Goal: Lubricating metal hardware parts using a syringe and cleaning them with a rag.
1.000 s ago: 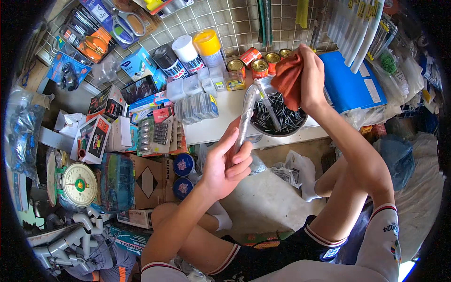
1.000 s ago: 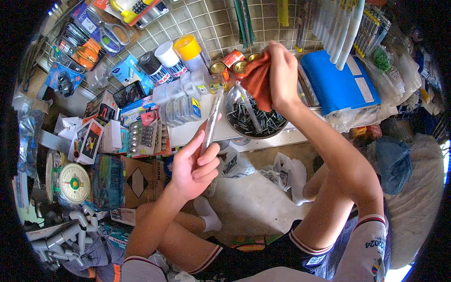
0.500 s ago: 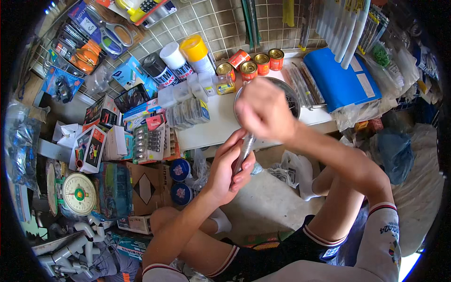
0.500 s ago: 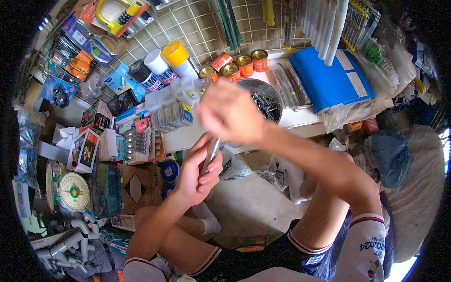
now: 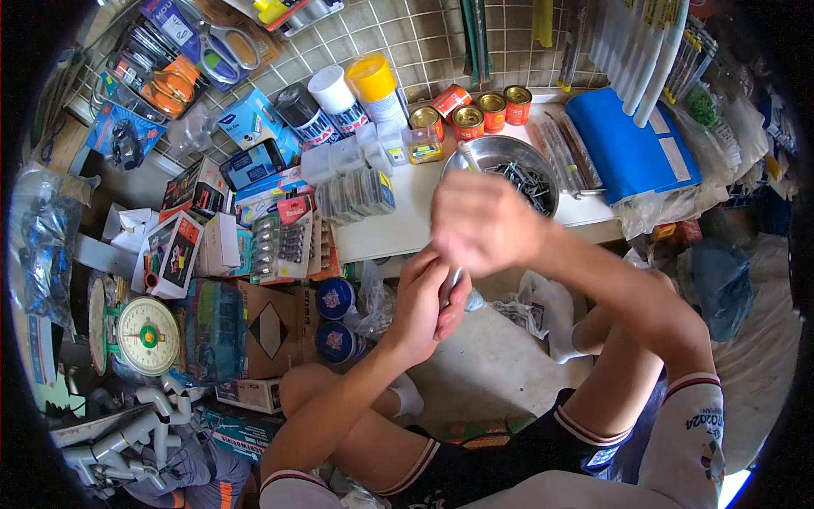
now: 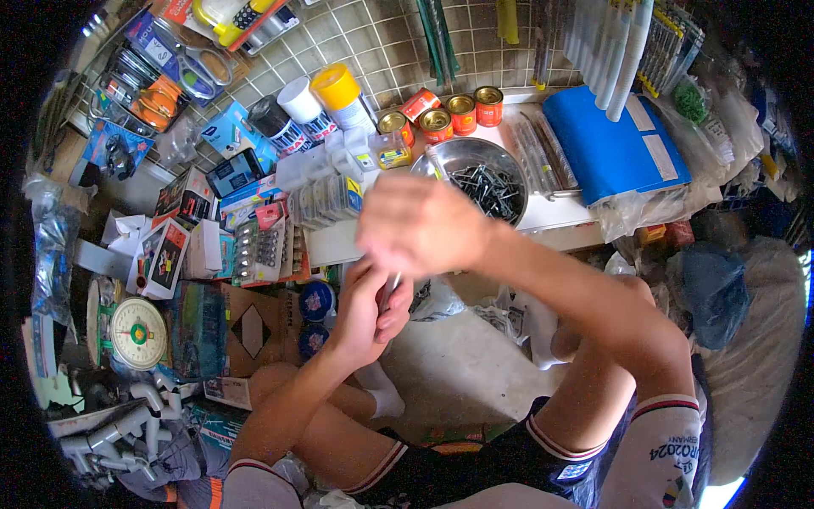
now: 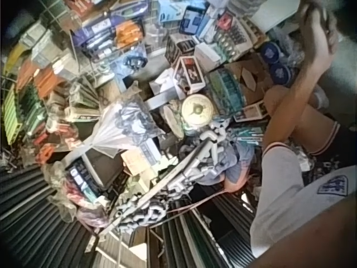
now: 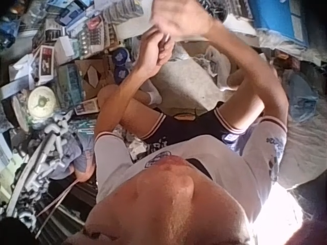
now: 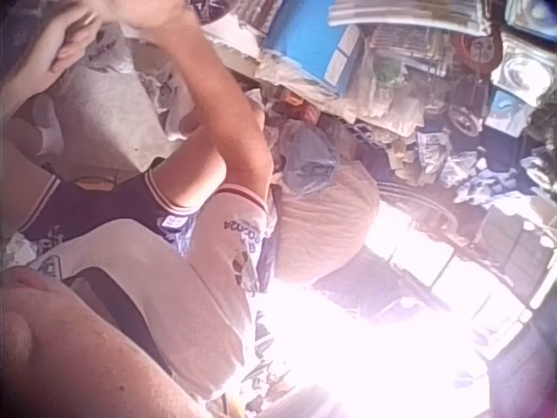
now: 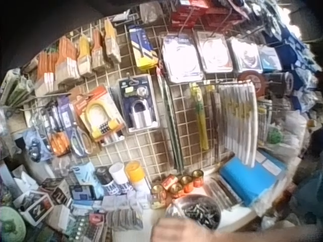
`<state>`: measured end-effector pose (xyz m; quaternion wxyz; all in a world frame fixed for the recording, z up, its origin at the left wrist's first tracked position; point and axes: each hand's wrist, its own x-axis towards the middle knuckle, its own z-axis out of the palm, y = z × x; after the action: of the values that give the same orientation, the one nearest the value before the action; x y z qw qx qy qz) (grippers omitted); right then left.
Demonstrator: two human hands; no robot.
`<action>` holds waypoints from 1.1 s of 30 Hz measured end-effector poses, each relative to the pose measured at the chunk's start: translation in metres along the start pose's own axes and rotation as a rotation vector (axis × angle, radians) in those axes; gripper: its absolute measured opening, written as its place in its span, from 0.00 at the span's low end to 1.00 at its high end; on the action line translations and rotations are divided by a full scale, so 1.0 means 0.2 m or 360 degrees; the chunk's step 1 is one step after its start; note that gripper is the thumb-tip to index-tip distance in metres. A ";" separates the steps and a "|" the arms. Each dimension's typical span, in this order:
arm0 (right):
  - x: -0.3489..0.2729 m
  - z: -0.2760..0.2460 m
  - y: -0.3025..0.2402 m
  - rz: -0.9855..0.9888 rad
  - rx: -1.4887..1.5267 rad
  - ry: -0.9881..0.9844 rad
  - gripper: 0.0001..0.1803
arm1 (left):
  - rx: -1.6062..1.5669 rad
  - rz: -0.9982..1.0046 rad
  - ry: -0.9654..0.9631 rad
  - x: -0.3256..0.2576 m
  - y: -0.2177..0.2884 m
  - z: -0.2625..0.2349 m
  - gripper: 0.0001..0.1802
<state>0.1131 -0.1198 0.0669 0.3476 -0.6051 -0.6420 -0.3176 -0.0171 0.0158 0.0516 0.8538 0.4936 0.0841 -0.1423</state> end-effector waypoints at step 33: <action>0.00 -0.07 0.05 0.1379 0.0391 0.0521 0.22 | 0.0227 0.0000 -0.0268 0.00 0.06 0.03 0.17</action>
<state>0.1248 -0.1305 0.0756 0.6135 -0.7135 -0.3001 -0.1564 -0.0120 0.0164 0.0650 0.8206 0.5394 0.0017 -0.1889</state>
